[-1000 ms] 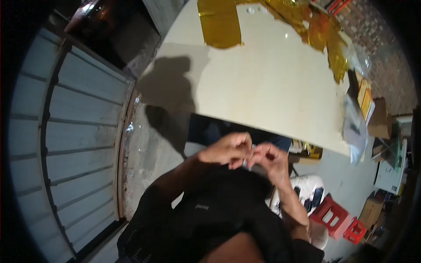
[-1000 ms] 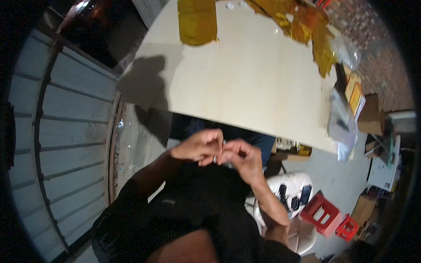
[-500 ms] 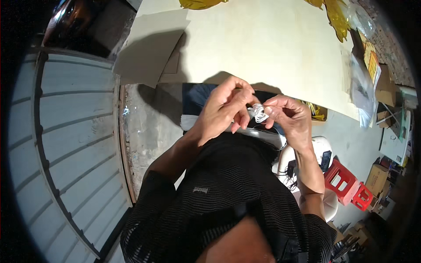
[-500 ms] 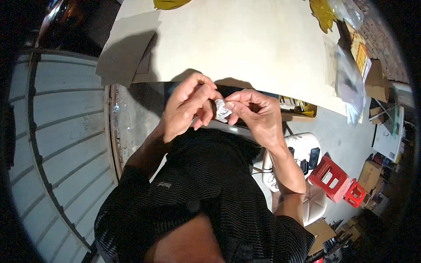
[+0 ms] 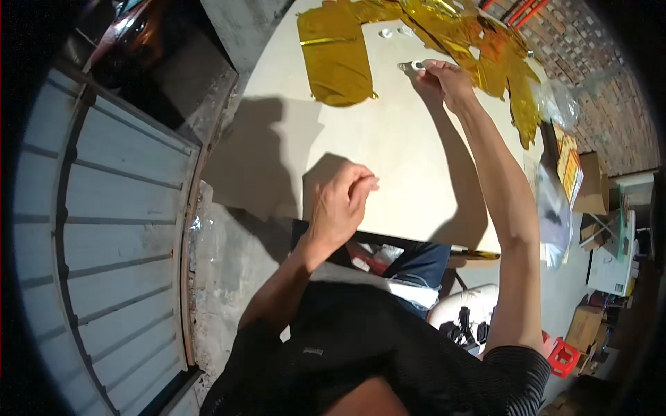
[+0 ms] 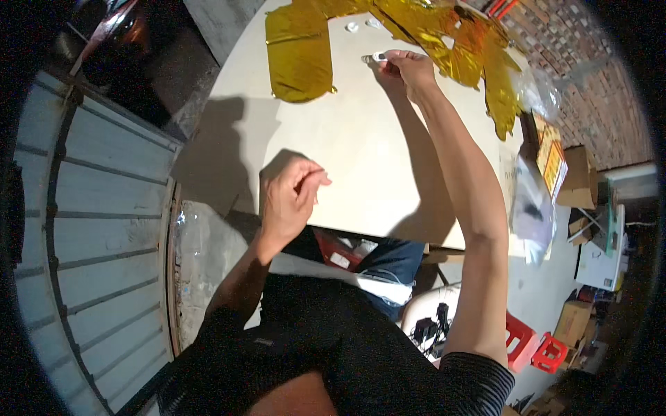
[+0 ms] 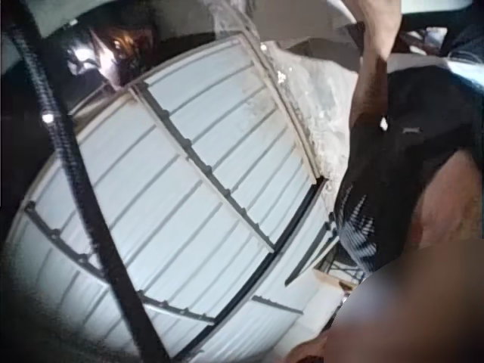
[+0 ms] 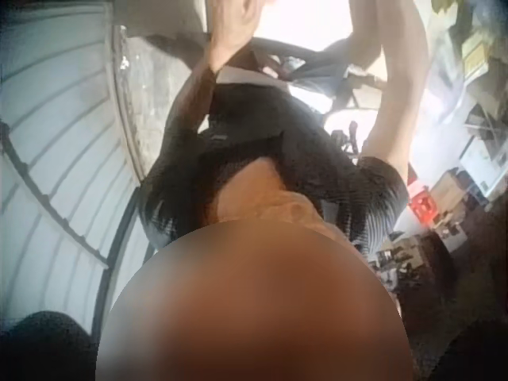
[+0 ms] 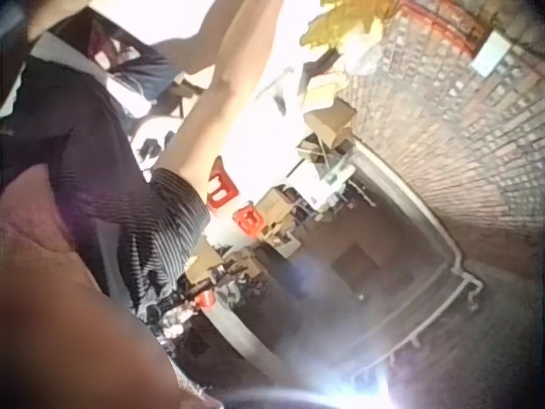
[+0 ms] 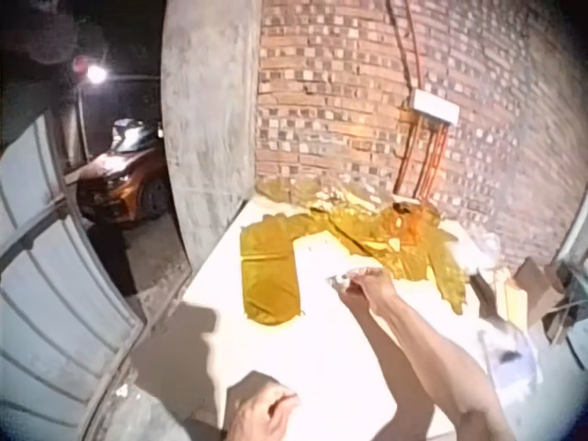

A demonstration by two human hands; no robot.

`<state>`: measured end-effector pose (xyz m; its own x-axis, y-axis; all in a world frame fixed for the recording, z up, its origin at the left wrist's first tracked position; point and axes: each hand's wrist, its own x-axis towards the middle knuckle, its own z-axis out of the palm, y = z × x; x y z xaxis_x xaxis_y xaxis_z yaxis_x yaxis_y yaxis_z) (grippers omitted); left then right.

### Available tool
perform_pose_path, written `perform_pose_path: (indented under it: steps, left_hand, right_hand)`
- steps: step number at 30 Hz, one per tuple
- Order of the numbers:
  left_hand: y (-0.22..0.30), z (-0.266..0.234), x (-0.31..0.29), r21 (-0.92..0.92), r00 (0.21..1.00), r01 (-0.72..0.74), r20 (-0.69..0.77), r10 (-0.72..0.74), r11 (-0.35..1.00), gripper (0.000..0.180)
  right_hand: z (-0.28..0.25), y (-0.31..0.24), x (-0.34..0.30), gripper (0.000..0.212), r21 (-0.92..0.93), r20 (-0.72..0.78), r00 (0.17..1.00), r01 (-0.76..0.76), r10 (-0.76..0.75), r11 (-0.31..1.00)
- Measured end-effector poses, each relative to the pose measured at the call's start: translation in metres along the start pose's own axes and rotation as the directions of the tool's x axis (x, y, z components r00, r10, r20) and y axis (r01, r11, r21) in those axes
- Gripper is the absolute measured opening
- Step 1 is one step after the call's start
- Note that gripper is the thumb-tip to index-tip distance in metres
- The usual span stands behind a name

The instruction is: Assembling and preparing gold-colored foil balloons by attaching small plastic components.

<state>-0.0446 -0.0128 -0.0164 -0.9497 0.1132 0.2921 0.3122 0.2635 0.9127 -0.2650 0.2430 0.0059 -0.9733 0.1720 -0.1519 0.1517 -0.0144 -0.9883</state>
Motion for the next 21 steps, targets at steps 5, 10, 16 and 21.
perform_pose_path:
  steps: [5,10,16,21]
  left_hand:
    - [0.001,-0.002,-0.001,-0.118,0.998,0.049,-0.022,-0.052,0.992,0.004]
    - [0.0,-0.006,0.001,-0.189,0.998,0.046,-0.037,-0.054,0.981,0.006]
    - [-0.004,-0.004,-0.003,-0.182,0.998,0.006,-0.066,-0.019,0.983,0.006]
    - [-0.004,0.0,0.001,-0.186,0.998,0.028,-0.051,-0.038,0.982,0.007]
  right_hand:
    - [0.013,-0.015,0.067,0.012,-0.024,-0.07,0.997,0.032,-0.034,0.999]
    - [0.013,-0.034,0.052,0.043,-0.077,-0.059,0.995,-0.087,0.082,0.993]
    - [-0.021,-0.029,0.007,0.063,0.056,0.037,0.999,-0.016,0.014,0.998]
    - [-0.06,-0.015,-0.073,0.061,-0.226,0.091,0.986,0.156,-0.138,0.961]
